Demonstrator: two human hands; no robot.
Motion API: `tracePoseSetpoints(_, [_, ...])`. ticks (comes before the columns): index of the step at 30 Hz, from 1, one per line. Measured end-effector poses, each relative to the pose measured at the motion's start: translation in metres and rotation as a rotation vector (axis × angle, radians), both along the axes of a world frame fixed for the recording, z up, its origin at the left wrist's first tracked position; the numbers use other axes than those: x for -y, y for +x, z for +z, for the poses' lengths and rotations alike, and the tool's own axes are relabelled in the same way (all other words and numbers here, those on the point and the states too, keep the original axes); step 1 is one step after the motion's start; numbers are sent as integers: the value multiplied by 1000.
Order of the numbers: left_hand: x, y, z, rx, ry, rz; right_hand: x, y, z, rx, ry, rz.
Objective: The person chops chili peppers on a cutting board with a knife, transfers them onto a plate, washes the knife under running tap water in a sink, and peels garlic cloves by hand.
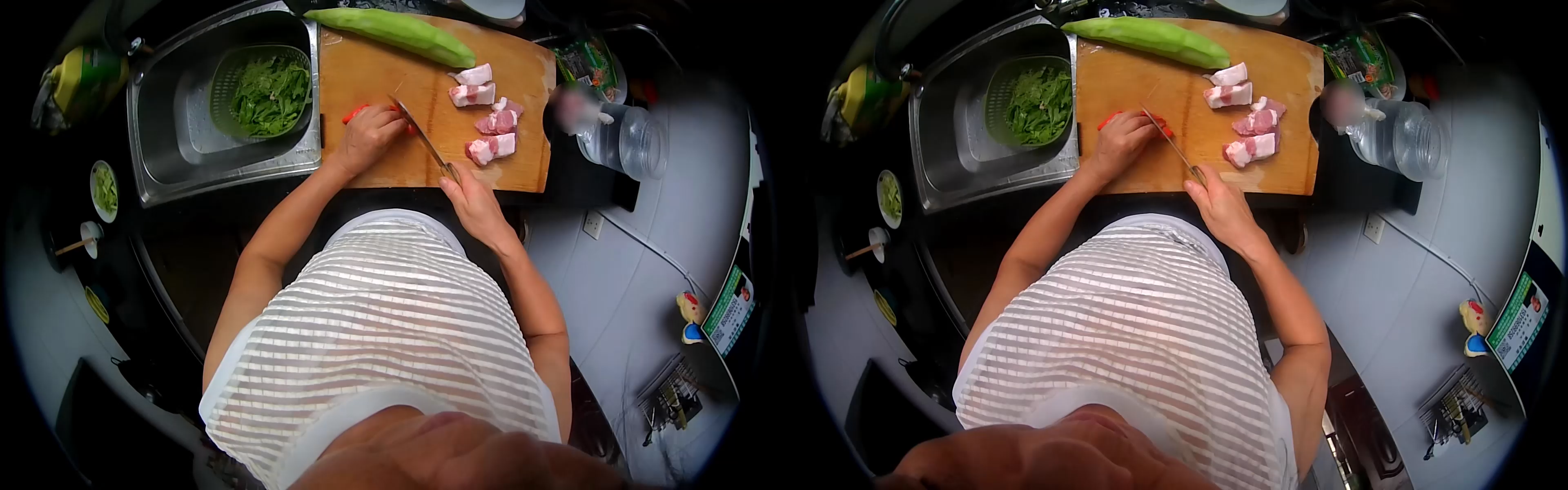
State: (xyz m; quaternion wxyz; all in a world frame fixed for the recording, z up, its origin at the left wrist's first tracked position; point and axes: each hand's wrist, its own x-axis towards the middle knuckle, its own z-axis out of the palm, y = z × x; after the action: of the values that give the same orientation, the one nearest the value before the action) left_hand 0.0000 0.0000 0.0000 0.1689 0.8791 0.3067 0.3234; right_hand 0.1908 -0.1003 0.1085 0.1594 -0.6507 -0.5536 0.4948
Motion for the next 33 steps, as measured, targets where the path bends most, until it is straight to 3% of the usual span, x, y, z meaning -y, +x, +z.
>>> tracePoseSetpoints(8, [-5,2,-2,-25,-58,-29,-13,-11,0,169,-62,80])
tracePoseSetpoints(18, [-3,2,4,5,-80,-19,-23,-14,-33,186,-36,72])
tracePoseSetpoints(21, [-6,-7,19,182,-19,-23,-27,3,-34,43,-19,13])
tracePoseSetpoints(23, [0,-33,32,169,-105,278,-25,9,-36,-174,-302,-208])
tracePoseSetpoints(25, [3,-54,29,178,-200,345,-21,1,-24,-272,-287,-289])
tracePoseSetpoints(33, [-6,-49,5,26,-267,162,-9,-15,-30,-383,-345,-314])
